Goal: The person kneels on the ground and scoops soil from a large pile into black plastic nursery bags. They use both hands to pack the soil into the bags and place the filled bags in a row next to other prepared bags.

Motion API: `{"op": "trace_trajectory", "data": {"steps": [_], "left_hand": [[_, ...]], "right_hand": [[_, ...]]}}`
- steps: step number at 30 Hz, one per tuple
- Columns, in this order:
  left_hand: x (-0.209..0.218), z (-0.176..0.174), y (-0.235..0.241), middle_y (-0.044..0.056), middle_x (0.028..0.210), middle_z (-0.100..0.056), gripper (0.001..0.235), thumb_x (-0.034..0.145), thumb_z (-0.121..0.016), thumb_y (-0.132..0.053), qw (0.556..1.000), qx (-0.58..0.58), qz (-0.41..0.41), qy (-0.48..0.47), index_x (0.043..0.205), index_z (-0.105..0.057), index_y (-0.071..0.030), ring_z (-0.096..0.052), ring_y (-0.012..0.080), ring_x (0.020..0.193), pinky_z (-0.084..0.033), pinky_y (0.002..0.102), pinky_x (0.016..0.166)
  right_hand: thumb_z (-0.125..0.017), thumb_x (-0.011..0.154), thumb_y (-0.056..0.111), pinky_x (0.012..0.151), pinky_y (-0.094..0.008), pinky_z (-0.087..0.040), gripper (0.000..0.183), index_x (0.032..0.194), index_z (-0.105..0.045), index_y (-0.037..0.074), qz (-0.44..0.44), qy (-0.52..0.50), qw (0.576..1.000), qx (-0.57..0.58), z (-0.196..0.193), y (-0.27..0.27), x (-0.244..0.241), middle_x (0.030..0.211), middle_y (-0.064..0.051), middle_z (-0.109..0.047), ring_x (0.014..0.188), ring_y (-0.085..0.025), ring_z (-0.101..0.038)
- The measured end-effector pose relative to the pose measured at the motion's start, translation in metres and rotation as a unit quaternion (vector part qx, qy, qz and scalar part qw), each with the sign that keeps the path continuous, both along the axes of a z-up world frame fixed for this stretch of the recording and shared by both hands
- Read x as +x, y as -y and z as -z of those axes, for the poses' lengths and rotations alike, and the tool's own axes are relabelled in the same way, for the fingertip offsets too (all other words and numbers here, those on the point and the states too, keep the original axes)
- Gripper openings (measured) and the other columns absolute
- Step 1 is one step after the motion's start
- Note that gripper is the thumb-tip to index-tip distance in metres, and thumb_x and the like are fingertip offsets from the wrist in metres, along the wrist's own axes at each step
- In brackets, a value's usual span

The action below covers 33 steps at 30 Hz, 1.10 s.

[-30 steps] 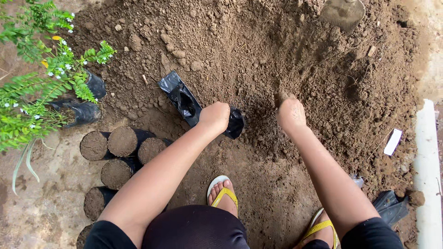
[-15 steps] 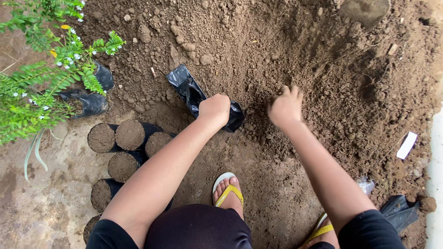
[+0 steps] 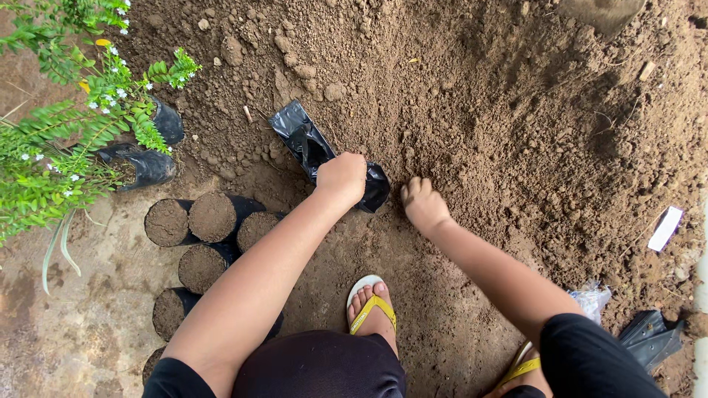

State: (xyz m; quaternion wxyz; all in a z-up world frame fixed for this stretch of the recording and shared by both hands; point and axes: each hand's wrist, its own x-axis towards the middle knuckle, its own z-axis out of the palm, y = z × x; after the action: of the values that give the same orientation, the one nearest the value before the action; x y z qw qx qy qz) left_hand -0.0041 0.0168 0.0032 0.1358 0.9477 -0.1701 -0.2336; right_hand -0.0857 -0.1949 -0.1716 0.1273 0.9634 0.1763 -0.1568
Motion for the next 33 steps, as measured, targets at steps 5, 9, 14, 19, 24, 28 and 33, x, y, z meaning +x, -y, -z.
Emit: {"op": "trace_trajectory", "data": {"steps": [5,9,14,19,24,28,33], "left_hand": [[0.006,-0.003,0.0,0.022,0.08,-0.074,0.014,0.09,-0.064,0.003,1.0,-0.001,0.008,-0.013,0.083,-0.075,0.006,-0.075,0.0419,0.083,-0.06,0.054,0.071],[0.001,0.0,0.005,0.025,0.09,-0.076,0.016,0.092,-0.063,0.001,1.0,0.007,-0.004,-0.014,0.093,-0.078,0.006,-0.074,0.0447,0.092,-0.059,0.056,0.078],[0.004,0.006,0.006,0.02,0.089,-0.076,0.016,0.092,-0.061,0.0,0.999,0.029,-0.001,-0.03,0.093,-0.077,0.004,-0.076,0.0407,0.093,-0.06,0.058,0.077],[0.0,0.001,0.005,0.019,0.091,-0.077,0.017,0.092,-0.06,0.0,0.999,0.037,-0.008,-0.038,0.095,-0.077,0.003,-0.076,0.0404,0.096,-0.059,0.058,0.079],[0.002,0.012,0.002,0.019,0.093,-0.077,0.018,0.091,-0.06,0.0,0.998,0.047,-0.007,-0.031,0.095,-0.077,0.002,-0.076,0.0401,0.095,-0.06,0.057,0.08],[0.005,0.022,-0.001,0.021,0.094,-0.077,0.017,0.091,-0.061,0.0,0.998,0.041,-0.008,-0.047,0.094,-0.077,0.003,-0.075,0.0414,0.096,-0.06,0.057,0.081],[0.008,0.061,-0.004,0.017,0.081,-0.076,0.013,0.086,-0.064,-0.003,0.999,0.052,-0.004,-0.01,0.082,-0.076,-0.003,-0.077,0.038,0.085,-0.061,0.055,0.073]], "right_hand": [[-0.039,0.105,0.01,0.068,-0.045,-0.064,0.041,0.142,-0.053,-0.001,0.065,0.047,0.995,0.058,-0.05,0.04,0.032,0.112,-0.022,-0.063,0.089,-0.034,-0.072],[-0.037,0.11,0.02,0.068,-0.041,-0.064,0.043,0.145,-0.057,0.004,0.11,0.018,0.993,0.024,-0.118,0.066,0.043,0.097,-0.016,-0.072,0.077,-0.025,-0.075],[-0.045,0.111,0.034,0.073,-0.045,-0.064,0.036,0.125,-0.066,0.008,0.158,0.014,0.987,0.042,-0.162,0.074,0.049,0.089,-0.015,-0.076,0.083,-0.028,-0.078],[-0.042,0.11,0.045,0.077,-0.047,-0.064,0.049,0.106,-0.076,0.011,0.187,0.007,0.979,0.077,-0.173,0.074,0.053,0.087,-0.014,-0.078,0.091,-0.031,-0.078],[-0.028,0.103,0.012,0.095,-0.06,-0.057,0.049,0.144,-0.043,-0.009,0.237,-0.116,0.952,0.156,-0.173,0.059,0.058,0.118,-0.032,-0.069,0.113,-0.047,-0.069],[-0.03,0.102,0.013,0.085,-0.057,-0.061,0.05,0.145,-0.044,-0.005,0.217,-0.081,0.964,0.133,-0.144,0.056,0.086,0.101,-0.026,-0.073,0.1,-0.043,-0.075],[-0.038,0.102,0.013,0.077,-0.052,-0.063,0.042,0.136,-0.059,0.002,0.202,-0.037,0.97,0.129,-0.127,0.033,0.127,0.095,-0.021,-0.075,0.091,-0.037,-0.076]]}}
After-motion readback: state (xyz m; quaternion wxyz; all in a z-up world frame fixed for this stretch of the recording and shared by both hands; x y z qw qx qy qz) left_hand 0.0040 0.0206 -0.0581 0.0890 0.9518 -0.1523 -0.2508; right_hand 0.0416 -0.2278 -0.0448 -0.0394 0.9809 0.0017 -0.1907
